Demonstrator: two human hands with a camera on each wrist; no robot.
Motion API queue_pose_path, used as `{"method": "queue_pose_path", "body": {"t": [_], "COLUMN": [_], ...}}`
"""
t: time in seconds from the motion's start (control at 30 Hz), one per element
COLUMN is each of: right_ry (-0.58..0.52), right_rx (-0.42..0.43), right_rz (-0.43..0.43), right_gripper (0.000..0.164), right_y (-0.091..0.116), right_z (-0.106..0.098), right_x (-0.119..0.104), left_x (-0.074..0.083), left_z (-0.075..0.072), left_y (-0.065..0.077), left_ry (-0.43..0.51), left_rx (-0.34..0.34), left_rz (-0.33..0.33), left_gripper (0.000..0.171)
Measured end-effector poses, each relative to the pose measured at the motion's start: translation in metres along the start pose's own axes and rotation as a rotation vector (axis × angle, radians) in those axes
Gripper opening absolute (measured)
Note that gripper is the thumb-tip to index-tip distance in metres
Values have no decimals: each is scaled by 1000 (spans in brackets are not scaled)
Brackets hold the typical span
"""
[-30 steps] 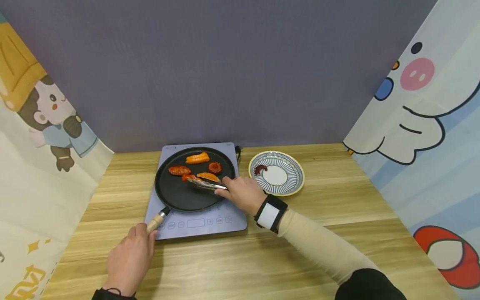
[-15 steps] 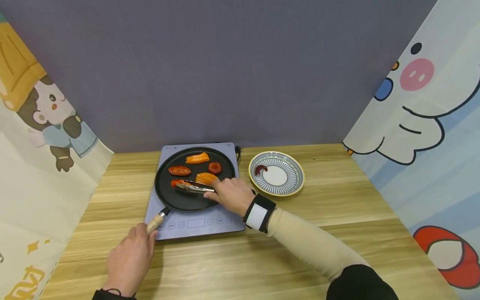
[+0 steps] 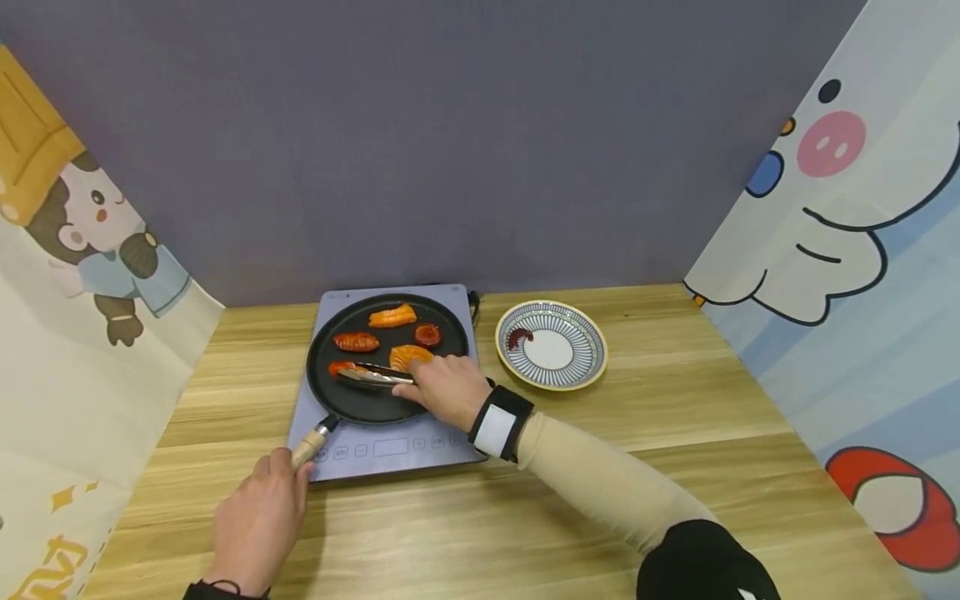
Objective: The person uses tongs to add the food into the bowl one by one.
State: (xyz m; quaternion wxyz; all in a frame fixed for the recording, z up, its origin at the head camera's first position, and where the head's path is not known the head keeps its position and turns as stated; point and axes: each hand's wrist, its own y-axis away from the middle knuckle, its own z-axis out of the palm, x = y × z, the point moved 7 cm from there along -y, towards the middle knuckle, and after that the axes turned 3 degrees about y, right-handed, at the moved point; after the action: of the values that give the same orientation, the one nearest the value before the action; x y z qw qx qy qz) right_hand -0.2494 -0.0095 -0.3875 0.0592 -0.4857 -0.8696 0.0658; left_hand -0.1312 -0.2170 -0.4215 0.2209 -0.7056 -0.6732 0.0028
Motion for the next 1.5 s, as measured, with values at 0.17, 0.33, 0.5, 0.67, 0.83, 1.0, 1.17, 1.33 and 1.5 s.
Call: {"method": "queue_pose_path", "body": {"t": [0.17, 0.33, 0.5, 0.67, 0.83, 1.0, 1.17, 1.33, 1.5], "right_ry": [-15, 5, 38, 106, 169, 223, 226, 208, 207], "right_rx": [-32, -30, -10, 18, 45, 65, 74, 75, 85], "right_rz": [17, 24, 19, 5, 2, -3, -1, 0, -7], "right_gripper": [46, 47, 48, 49, 50, 50, 49, 48, 48], "right_y": [-4, -5, -4, -1, 2, 6, 10, 10, 10], "right_z": [2, 3, 1, 0, -2, -4, -4, -2, -2], "right_x": [-2, -2, -3, -4, -5, -6, -4, -3, -7], "left_x": [1, 0, 0, -1, -1, -1, -1, -1, -1], "left_z": [0, -1, -1, -1, -2, -1, 0, 1, 1], "left_y": [-1, 1, 2, 2, 2, 2, 1, 1, 0], "left_ry": [6, 8, 14, 17, 19, 17, 14, 9, 8], "left_rx": [7, -2, 9, 7, 20, 16, -1, -7, -10], "left_rz": [4, -1, 3, -3, 5, 4, 0, 2, -1], "left_gripper": [29, 29, 30, 30, 30, 30, 30, 31, 31]}}
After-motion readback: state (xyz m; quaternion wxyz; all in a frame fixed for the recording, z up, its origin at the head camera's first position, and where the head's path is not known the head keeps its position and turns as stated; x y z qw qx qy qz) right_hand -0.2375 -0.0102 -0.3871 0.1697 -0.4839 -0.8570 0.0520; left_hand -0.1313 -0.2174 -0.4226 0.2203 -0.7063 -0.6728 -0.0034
